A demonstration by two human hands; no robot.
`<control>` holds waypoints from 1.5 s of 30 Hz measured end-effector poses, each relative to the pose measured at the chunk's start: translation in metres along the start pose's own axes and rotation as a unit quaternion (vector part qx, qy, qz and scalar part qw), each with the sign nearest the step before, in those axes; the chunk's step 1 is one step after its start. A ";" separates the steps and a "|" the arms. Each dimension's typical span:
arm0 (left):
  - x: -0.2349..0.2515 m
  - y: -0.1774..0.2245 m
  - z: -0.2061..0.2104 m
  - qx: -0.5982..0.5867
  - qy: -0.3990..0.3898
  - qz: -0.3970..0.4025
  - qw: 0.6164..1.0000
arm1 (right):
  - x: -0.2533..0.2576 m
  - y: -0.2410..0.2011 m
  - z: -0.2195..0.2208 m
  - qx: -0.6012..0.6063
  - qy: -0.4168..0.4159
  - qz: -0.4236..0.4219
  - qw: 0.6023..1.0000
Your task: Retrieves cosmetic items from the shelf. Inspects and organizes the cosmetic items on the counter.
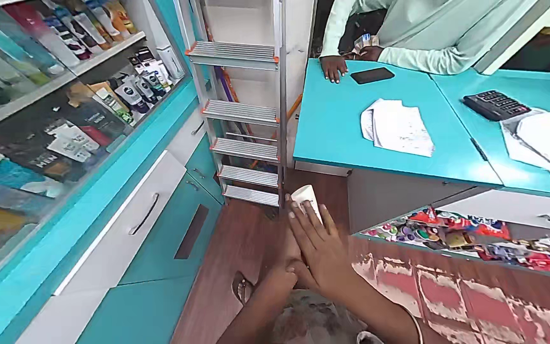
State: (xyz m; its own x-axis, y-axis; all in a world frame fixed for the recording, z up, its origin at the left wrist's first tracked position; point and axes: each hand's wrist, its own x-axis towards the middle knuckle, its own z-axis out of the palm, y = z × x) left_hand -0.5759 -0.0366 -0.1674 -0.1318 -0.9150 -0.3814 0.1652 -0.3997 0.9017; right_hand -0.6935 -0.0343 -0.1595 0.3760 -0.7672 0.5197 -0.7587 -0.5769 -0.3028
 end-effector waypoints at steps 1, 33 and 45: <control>0.016 0.014 0.031 -0.093 0.037 0.007 0.995 | -0.013 0.010 -0.008 0.019 0.031 0.033 0.999; 0.201 0.131 0.141 -0.270 -0.152 -0.107 0.945 | 0.058 0.235 -0.040 -0.023 0.206 -0.067 0.976; 0.278 0.152 0.114 -0.385 -0.079 -0.135 0.910 | 0.064 0.257 -0.044 0.098 0.278 0.223 0.929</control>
State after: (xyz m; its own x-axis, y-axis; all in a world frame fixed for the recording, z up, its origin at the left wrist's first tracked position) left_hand -0.6986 -0.3448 -0.1135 -0.3980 -0.7823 -0.4792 0.7333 -0.5851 0.3462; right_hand -0.8878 -0.2190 -0.1692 -0.3268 -0.7104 0.6234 -0.6404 -0.3187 -0.6988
